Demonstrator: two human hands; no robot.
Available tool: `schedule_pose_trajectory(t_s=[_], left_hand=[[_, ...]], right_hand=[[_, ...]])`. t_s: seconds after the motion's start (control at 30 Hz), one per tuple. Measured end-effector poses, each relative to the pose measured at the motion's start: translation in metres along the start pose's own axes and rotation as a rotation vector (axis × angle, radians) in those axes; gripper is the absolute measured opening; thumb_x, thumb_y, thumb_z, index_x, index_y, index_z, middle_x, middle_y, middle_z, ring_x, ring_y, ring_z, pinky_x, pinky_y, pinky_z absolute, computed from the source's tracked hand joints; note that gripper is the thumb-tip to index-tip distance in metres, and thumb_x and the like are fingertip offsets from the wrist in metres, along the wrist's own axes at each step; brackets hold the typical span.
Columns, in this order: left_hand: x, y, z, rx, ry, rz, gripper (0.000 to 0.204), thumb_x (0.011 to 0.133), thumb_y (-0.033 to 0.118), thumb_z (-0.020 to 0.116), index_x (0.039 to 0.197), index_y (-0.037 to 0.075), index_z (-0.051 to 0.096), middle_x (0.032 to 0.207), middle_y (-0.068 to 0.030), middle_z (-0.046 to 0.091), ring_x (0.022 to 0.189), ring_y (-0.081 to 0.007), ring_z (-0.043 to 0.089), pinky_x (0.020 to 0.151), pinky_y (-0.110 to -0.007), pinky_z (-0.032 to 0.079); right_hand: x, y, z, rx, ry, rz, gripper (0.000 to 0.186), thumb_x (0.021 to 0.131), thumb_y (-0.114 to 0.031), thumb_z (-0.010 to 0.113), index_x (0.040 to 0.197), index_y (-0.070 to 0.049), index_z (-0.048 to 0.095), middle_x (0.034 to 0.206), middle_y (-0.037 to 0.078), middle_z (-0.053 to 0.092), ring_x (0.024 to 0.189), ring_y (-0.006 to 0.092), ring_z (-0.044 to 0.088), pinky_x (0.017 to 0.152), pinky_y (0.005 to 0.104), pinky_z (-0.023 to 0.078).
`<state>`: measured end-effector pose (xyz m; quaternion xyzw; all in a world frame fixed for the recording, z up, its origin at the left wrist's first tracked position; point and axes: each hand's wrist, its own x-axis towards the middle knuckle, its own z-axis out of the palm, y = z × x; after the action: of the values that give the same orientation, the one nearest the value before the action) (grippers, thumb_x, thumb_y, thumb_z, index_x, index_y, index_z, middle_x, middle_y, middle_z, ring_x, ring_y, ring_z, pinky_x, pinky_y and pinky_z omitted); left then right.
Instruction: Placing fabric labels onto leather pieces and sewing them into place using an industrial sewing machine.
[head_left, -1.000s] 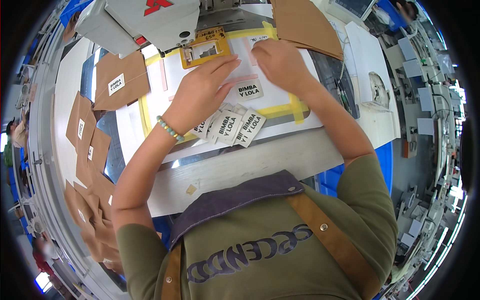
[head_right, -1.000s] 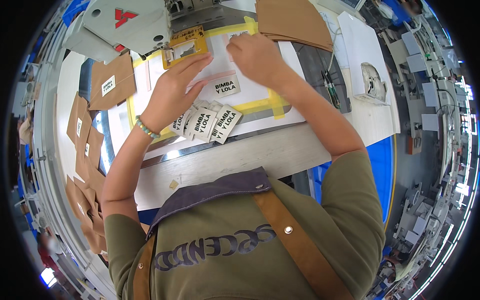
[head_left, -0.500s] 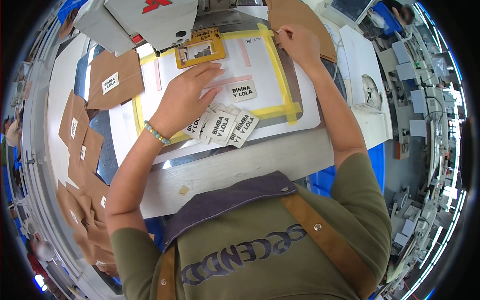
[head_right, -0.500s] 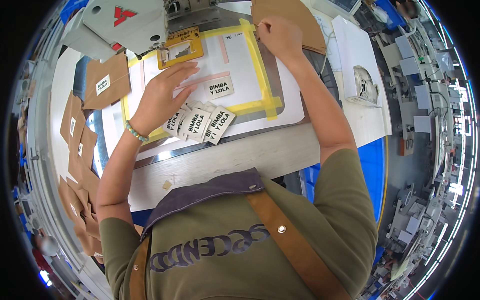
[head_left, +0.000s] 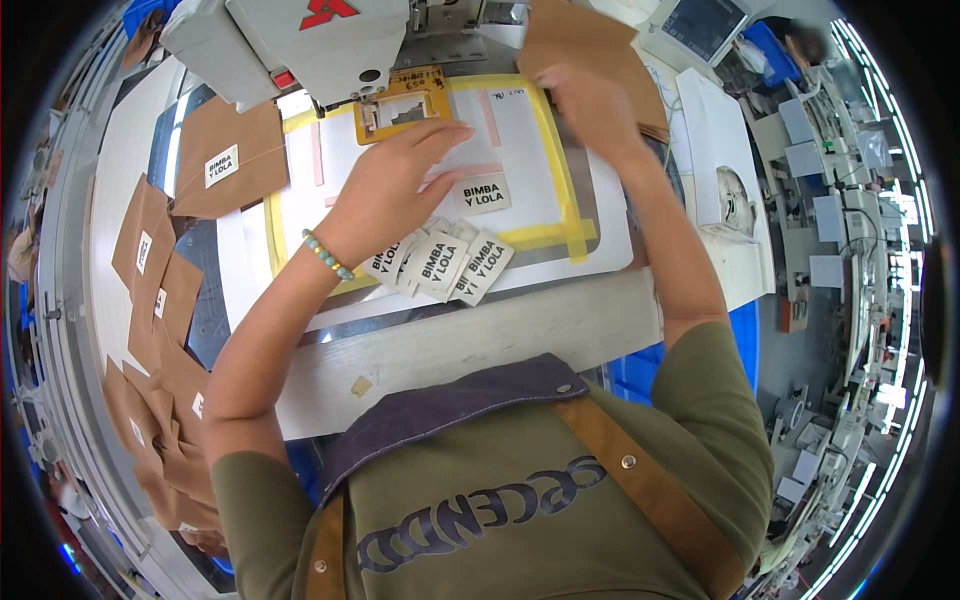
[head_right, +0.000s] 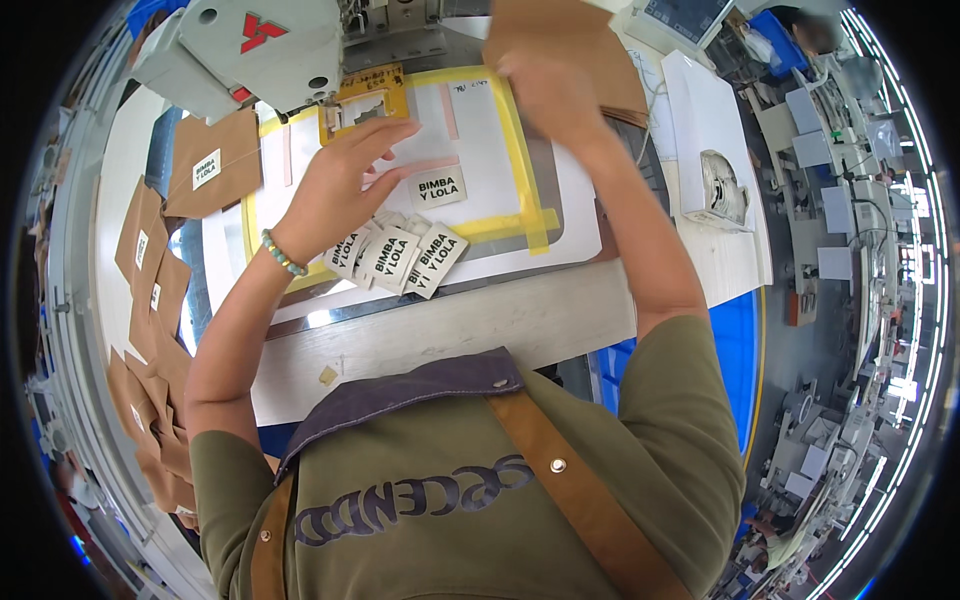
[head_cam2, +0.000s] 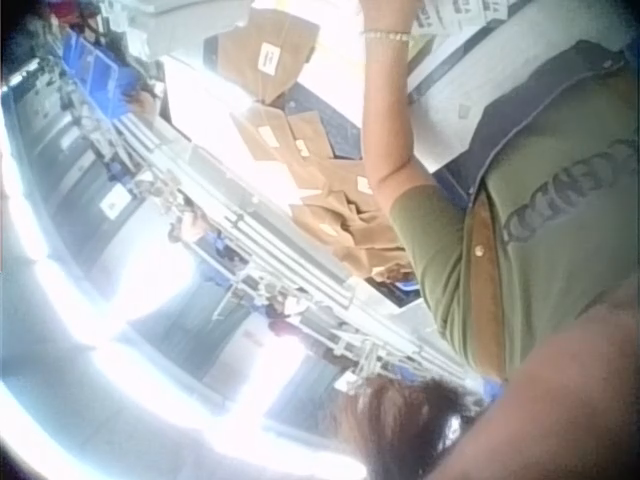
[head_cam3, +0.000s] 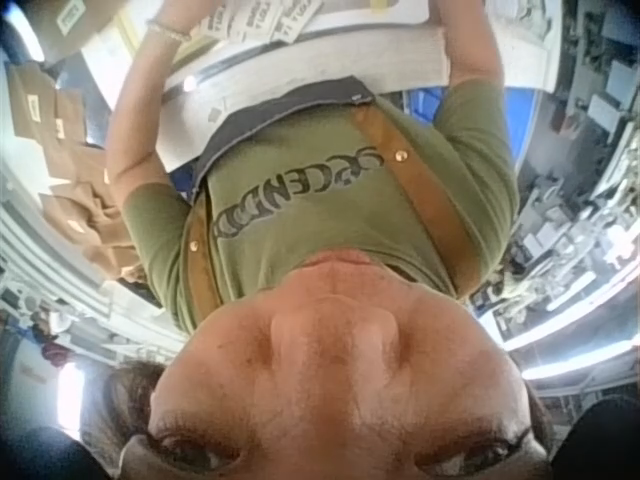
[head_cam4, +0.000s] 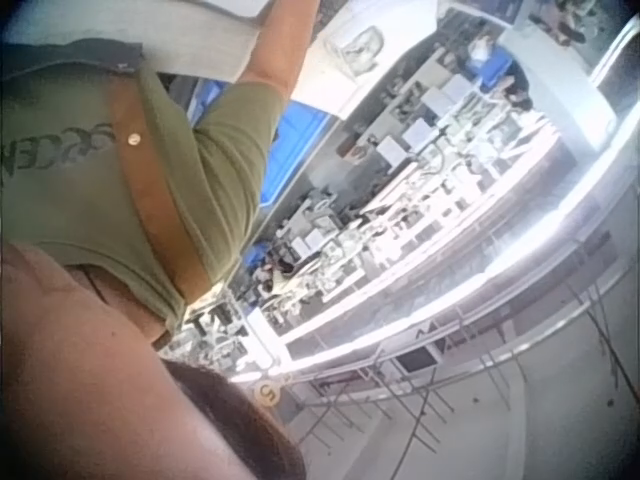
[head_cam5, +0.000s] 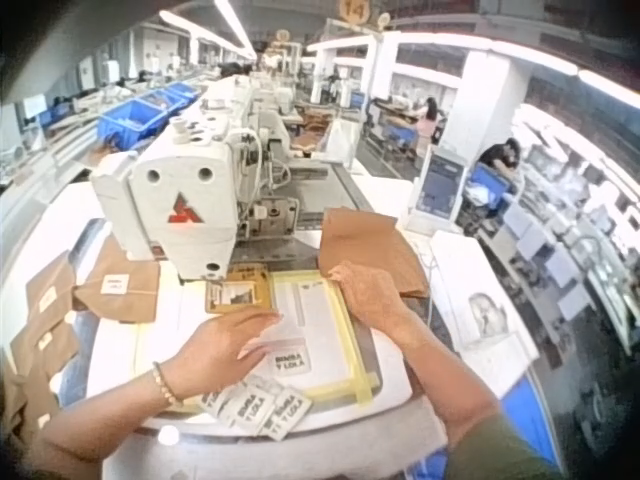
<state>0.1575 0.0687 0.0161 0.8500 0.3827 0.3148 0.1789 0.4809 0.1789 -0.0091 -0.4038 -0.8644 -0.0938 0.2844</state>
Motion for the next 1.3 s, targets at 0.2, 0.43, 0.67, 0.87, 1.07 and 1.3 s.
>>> schedule_pose_trajectory(t_s=[0.2,0.43,0.67,0.87,1.07,1.3], left_hand=[[0.013,0.005,0.017,0.012,0.01,-0.014,0.07,0.09,0.0,0.075,0.156,0.013,0.056,0.133,-0.0148,0.069,0.097,-0.0314,0.073,0.081,-0.04,0.061],[0.011,-0.025,0.019,0.27,0.032,0.157,0.033,0.088,0.006,0.071,0.12,0.006,0.066,0.102,-0.011,0.071,0.101,-0.0315,0.072,0.083,-0.043,0.06],[-0.029,-0.057,-0.014,0.596,0.014,0.3,0.008,0.084,0.01,0.069,0.09,0.01,0.064,0.093,-0.0045,0.068,0.095,-0.0235,0.069,0.081,-0.037,0.059],[-0.057,-0.075,-0.042,0.785,0.007,0.202,0.018,0.085,0.01,0.069,0.103,0.008,0.071,0.107,-0.0048,0.073,0.106,-0.0223,0.067,0.09,-0.036,0.057],[-0.095,-0.062,-0.051,0.722,0.005,-0.012,0.044,0.092,0.015,0.072,0.134,0.002,0.071,0.145,-0.0102,0.069,0.135,-0.0306,0.061,0.111,-0.044,0.05],[-0.113,-0.039,-0.051,0.463,-0.039,-0.138,0.052,0.102,0.017,0.071,0.152,0.007,0.061,0.163,-0.0071,0.058,0.155,-0.0375,0.044,0.127,-0.052,0.037]], right_hand=[[-0.008,-0.093,0.006,0.114,-0.045,-0.344,0.014,0.09,-0.01,0.071,0.103,-0.011,0.076,0.106,0.002,0.073,0.103,0.0254,0.072,0.081,0.0392,0.061],[-0.012,-0.12,-0.008,0.194,-0.026,-0.379,0.025,0.087,-0.009,0.075,0.112,-0.01,0.078,0.111,0.003,0.074,0.107,0.0231,0.072,0.086,0.0382,0.06],[-0.031,-0.092,-0.011,-0.064,-0.037,-0.204,0.018,0.087,-0.007,0.075,0.105,-0.007,0.077,0.115,0.006,0.078,0.112,0.0239,0.073,0.092,0.0394,0.055],[-0.02,-0.102,-0.002,0.091,-0.129,-0.148,0.023,0.096,-0.012,0.075,0.118,-0.004,0.079,0.128,0.008,0.077,0.123,0.0294,0.071,0.103,0.0428,0.056],[-0.028,-0.1,0.0,0.093,-0.333,-0.108,0.052,0.11,-0.038,0.061,0.15,-0.005,0.062,0.164,0.011,0.055,0.157,0.0342,0.042,0.129,0.0545,0.032],[-0.04,-0.107,-0.014,0.168,-0.414,-0.054,0.062,0.112,-0.042,0.057,0.162,-0.008,0.049,0.174,0.007,0.043,0.163,0.0327,0.031,0.134,0.058,0.021]])
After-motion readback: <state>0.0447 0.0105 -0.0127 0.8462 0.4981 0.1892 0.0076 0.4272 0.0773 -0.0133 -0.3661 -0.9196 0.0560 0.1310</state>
